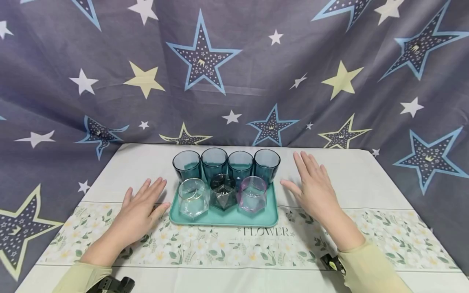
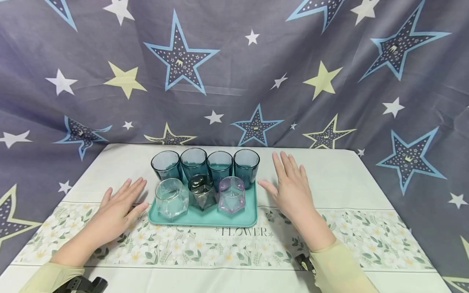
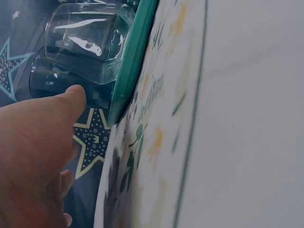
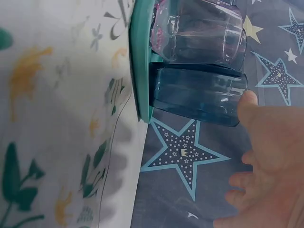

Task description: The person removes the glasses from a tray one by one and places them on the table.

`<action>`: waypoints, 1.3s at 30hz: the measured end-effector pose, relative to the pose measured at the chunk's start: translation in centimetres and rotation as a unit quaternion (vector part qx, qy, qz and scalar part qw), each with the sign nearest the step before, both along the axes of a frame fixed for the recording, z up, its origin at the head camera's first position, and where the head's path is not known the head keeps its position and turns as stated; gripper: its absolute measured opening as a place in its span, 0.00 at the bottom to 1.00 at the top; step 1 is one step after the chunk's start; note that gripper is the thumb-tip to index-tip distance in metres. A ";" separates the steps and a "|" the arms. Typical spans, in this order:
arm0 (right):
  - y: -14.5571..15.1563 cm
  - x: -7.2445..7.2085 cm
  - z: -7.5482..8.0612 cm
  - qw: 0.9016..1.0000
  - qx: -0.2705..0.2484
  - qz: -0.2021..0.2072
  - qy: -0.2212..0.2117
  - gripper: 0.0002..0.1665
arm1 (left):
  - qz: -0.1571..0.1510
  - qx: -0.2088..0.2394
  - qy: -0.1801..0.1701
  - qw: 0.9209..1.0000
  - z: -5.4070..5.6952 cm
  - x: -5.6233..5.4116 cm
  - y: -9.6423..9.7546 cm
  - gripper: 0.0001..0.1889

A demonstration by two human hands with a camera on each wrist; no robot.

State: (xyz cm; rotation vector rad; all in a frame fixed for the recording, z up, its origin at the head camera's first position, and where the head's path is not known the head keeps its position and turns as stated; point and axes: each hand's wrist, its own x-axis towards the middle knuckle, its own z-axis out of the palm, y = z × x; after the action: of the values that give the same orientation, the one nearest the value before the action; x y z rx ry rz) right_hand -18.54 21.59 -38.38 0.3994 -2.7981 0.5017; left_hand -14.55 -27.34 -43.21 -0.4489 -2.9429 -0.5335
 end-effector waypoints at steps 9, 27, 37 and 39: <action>-0.9 -1.0 0.6 0.999 -0.044 0.020 0.011 0.54 | -0.014 0.023 -0.023 0.999 -0.6 -0.1 0.0 0.39; -2.6 -2.7 2.1 0.987 -0.142 0.043 -0.070 0.52 | -0.033 0.055 -0.063 0.996 -1.6 0.3 0.5 0.40; -2.4 -3.4 1.4 0.975 -0.178 0.064 -0.113 0.53 | -0.043 0.045 -0.058 0.996 -1.9 0.3 0.4 0.38; -2.4 -3.5 1.2 0.973 -0.186 0.070 -0.120 0.53 | -0.044 0.044 -0.056 0.996 -2.0 0.3 0.3 0.38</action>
State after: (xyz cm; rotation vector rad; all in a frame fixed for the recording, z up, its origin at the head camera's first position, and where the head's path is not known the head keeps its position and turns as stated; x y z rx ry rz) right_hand -22.00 19.15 -37.19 0.4822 -2.8183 1.1526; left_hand -14.26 -27.00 -45.20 -0.5580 -3.0016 -0.7189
